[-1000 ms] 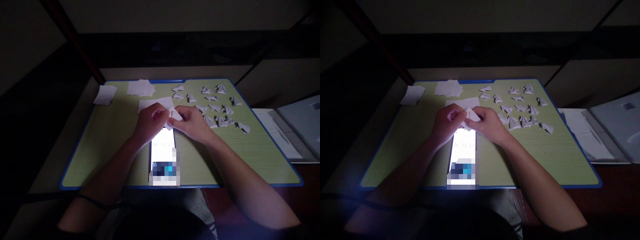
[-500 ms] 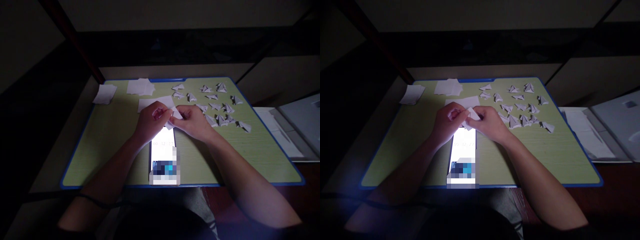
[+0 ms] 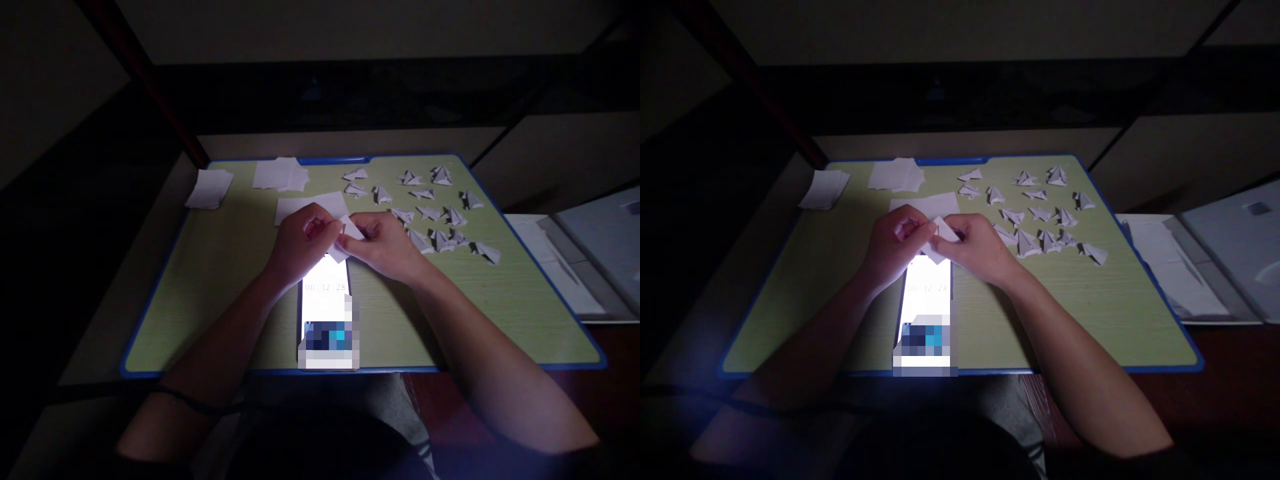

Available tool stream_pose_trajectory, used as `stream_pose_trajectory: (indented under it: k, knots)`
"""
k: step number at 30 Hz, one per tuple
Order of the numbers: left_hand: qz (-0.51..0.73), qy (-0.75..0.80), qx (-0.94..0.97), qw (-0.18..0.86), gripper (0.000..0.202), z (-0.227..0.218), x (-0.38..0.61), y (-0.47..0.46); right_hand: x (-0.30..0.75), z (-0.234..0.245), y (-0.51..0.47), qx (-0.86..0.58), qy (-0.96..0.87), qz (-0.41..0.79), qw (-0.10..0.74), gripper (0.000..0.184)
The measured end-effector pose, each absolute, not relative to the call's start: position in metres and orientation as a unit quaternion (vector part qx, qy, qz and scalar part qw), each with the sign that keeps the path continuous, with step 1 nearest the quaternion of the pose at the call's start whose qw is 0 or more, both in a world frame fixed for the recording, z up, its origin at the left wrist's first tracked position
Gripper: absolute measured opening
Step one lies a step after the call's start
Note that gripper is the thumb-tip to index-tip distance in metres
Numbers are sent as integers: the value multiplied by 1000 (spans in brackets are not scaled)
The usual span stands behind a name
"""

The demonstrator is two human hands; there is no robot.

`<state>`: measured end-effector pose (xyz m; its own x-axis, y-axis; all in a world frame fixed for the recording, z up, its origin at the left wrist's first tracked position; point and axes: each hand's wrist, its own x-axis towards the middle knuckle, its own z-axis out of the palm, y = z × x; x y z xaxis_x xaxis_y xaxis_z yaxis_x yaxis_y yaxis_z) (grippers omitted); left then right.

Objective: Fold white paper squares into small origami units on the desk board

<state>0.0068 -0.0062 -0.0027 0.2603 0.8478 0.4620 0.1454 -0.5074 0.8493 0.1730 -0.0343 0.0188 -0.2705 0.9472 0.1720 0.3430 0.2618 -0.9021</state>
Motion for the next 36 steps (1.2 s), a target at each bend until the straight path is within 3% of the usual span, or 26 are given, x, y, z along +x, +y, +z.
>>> stream_pose_trajectory:
  k: [36]
  knots:
    - [490,361,734,302,8,1,7,-10,173,21,-37,-464,-671,427,391,22]
